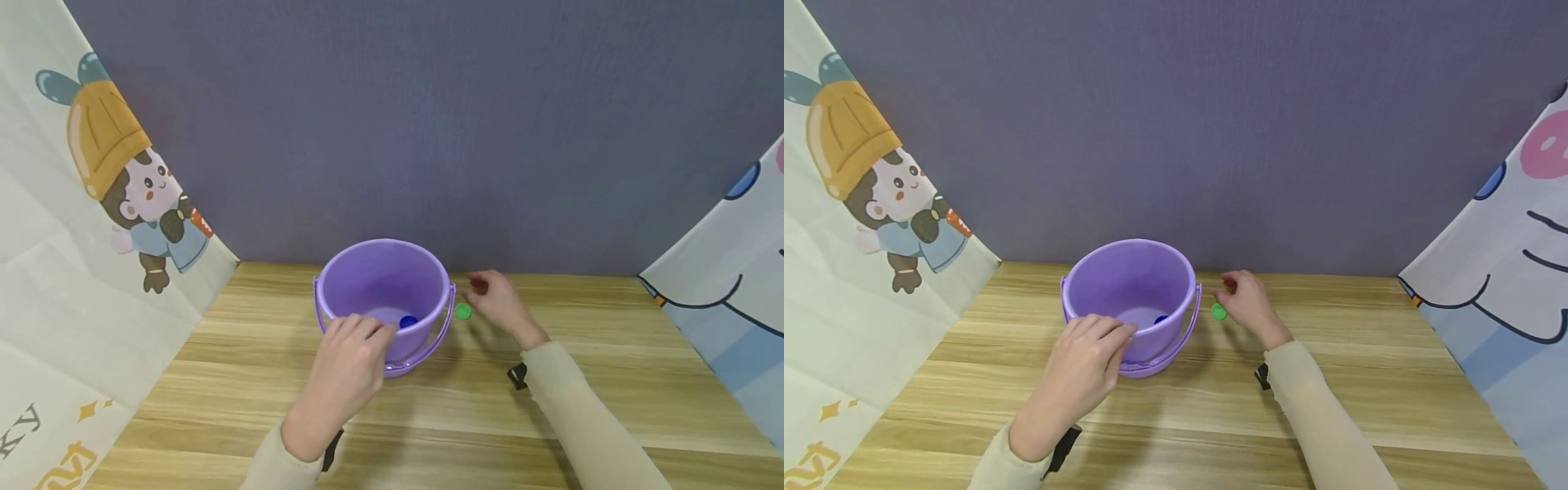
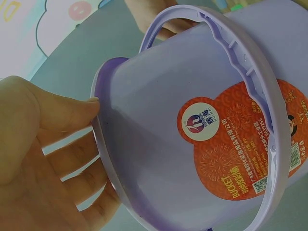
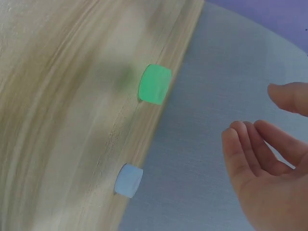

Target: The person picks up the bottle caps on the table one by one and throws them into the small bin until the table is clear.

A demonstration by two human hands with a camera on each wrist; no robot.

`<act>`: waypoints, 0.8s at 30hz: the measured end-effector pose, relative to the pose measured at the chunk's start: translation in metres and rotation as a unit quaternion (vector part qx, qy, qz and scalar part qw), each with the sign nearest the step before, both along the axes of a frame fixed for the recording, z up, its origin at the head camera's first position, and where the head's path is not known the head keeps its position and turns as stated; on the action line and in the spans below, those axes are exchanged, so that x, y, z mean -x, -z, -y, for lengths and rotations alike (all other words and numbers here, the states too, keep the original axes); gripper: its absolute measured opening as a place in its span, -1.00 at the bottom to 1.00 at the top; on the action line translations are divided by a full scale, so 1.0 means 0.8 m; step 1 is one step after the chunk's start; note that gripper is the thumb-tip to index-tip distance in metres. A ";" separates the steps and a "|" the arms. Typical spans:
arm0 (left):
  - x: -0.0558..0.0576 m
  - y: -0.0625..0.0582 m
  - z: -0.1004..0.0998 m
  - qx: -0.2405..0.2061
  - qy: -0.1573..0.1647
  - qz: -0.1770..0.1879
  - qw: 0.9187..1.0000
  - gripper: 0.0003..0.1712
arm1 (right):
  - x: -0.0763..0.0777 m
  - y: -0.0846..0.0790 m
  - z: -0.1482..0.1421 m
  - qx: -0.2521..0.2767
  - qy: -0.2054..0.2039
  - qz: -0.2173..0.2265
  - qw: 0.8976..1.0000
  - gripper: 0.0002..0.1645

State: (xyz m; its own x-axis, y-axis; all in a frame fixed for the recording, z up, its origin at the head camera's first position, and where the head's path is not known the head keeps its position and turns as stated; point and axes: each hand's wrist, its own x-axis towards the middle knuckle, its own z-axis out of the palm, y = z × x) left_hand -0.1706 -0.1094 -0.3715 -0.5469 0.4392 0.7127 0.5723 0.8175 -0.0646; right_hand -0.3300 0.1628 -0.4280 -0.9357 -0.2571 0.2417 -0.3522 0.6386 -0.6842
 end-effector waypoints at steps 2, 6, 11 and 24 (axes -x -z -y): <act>0.000 0.000 -0.001 0.000 0.000 -0.001 1.000 -0.77 | 0.002 0.003 -0.001 -0.003 -0.002 0.002 1.000 -0.41; 0.001 0.000 -0.001 -0.001 -0.001 -0.002 1.000 -0.76 | 0.004 0.007 -0.003 -0.003 -0.010 0.001 1.000 -0.41; 0.000 0.001 -0.002 0.000 -0.002 -0.002 1.000 -0.77 | 0.006 0.012 -0.003 -0.007 -0.017 0.002 1.000 -0.42; 0.001 0.002 -0.006 0.001 -0.005 -0.001 1.000 -0.74 | 0.013 0.025 -0.002 -0.021 -0.029 0.026 0.999 -0.39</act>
State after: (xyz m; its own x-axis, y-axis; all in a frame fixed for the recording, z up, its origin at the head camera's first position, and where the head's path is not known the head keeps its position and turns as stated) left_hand -0.1712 -0.1050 -0.3734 -0.5498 0.4355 0.7128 0.5640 0.8230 -0.0678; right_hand -0.3406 0.1643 -0.4483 -0.9299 -0.3197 0.1817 -0.3542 0.6461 -0.6761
